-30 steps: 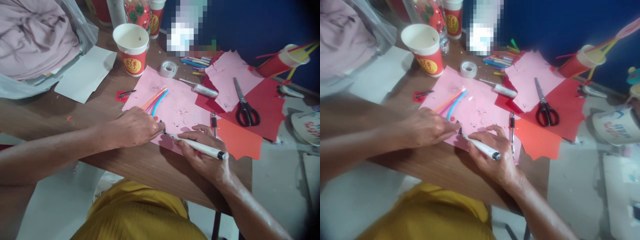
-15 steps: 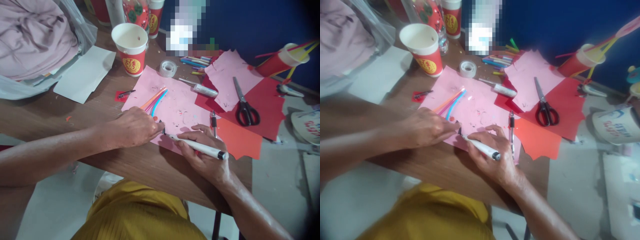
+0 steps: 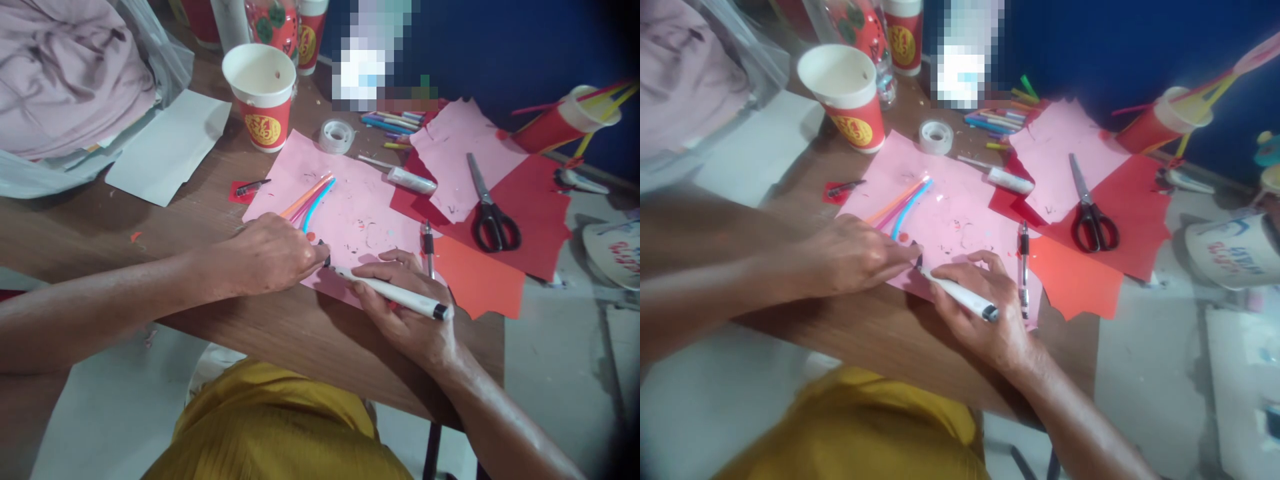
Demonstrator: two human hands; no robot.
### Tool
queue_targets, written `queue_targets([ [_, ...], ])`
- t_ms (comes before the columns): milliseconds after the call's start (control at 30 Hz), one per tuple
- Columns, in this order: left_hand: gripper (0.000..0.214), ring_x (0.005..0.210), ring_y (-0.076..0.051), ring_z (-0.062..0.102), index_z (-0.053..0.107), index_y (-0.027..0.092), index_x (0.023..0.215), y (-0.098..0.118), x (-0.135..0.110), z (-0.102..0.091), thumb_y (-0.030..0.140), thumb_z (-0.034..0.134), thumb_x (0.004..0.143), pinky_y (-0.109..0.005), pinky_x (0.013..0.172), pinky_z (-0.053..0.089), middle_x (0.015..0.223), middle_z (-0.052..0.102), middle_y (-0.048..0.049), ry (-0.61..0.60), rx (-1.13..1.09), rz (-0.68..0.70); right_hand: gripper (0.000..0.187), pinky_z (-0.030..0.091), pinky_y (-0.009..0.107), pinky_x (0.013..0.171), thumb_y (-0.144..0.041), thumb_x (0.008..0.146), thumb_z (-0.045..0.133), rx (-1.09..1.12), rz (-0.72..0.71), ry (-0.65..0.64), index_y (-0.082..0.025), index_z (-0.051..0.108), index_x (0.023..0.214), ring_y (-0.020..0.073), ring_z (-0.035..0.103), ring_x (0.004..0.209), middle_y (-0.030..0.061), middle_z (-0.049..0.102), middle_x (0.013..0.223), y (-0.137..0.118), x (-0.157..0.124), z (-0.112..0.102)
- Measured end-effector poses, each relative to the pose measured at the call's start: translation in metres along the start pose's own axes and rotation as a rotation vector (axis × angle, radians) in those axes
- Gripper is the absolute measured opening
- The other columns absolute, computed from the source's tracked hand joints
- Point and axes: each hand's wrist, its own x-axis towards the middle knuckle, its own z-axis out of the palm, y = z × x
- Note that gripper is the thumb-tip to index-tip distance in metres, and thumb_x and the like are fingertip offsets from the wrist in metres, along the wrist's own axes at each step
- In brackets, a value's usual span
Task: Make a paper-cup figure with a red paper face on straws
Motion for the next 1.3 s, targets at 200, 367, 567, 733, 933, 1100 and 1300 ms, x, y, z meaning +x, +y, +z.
queue_targets([
  [200,0.022,0.055,-0.016,0.057,0.06,0.018,0.09,0.0008,0.0004,-0.0014,0.023,0.039,0.088,-0.026,0.051,0.032,0.064,0.065,-0.0042,-0.029,0.057,0.005,0.007,0.05,0.034,0.075,-0.018,0.078,0.062,0.009,0.005,-0.005,-0.022,0.064,0.084,0.0165,0.065,0.072,-0.0002,0.071,0.077,-0.0005,-0.0013,-0.0006],
  [367,0.024,0.057,-0.017,0.059,0.059,0.018,0.09,0.0005,-0.0003,0.0001,0.026,0.036,0.09,-0.026,0.048,0.028,0.064,0.065,-0.0046,-0.021,0.092,0.009,0.008,0.05,0.036,0.076,-0.018,0.077,0.062,0.008,0.024,-0.011,-0.023,0.064,0.084,0.0172,0.065,0.07,-0.0003,0.071,0.076,0.0001,-0.0014,-0.0007],
  [567,0.024,0.055,-0.015,0.057,0.059,0.017,0.091,-0.0007,-0.0003,0.0033,0.027,0.036,0.09,-0.025,0.05,0.032,0.065,0.065,-0.0039,-0.005,0.064,0.016,0.008,0.049,0.038,0.08,-0.018,0.077,0.063,0.009,0.037,-0.004,-0.023,0.063,0.083,0.017,0.065,0.069,-0.0004,0.07,0.075,0.0015,-0.0023,-0.0023],
  [733,0.026,0.054,-0.014,0.055,0.059,0.016,0.09,-0.0003,-0.0005,0.0033,0.028,0.036,0.09,-0.026,0.052,0.033,0.065,0.065,-0.005,0.013,0.04,0.014,0.007,0.05,0.034,0.07,-0.018,0.078,0.06,-0.003,0.085,0.016,-0.022,0.064,0.083,0.0174,0.065,0.072,0.0008,0.069,0.071,-0.0004,-0.0013,-0.0037],
  [933,0.025,0.053,-0.015,0.055,0.06,0.017,0.091,0.0007,-0.0005,0.0028,0.029,0.038,0.09,-0.026,0.054,0.034,0.066,0.066,-0.0046,0.012,0.017,-0.004,0.008,0.05,0.034,0.071,-0.019,0.078,0.062,0.004,0.063,0.004,-0.023,0.063,0.085,0.0173,0.065,0.074,0.0009,0.07,0.077,-0.0002,-0.0016,-0.0017],
  [1100,0.026,0.056,-0.016,0.058,0.06,0.018,0.094,0.0031,0.002,0.0002,0.03,0.038,0.09,-0.026,0.052,0.033,0.068,0.067,-0.0051,-0.03,0.062,-0.022,0.006,0.051,0.034,0.07,-0.02,0.077,0.062,0.005,0.064,0.0,-0.023,0.064,0.082,0.0179,0.065,0.073,0.0003,0.069,0.076,0.0002,-0.0016,-0.0001],
  [1300,0.027,0.057,-0.016,0.058,0.06,0.018,0.097,0.0053,0.0031,-0.0056,0.029,0.037,0.09,-0.026,0.053,0.034,0.074,0.069,-0.0064,-0.085,0.052,-0.05,0.009,0.05,0.036,0.075,-0.018,0.078,0.061,0.001,0.05,0.011,-0.023,0.064,0.085,0.018,0.065,0.074,0.0011,0.07,0.077,0.0017,-0.002,-0.0012],
])
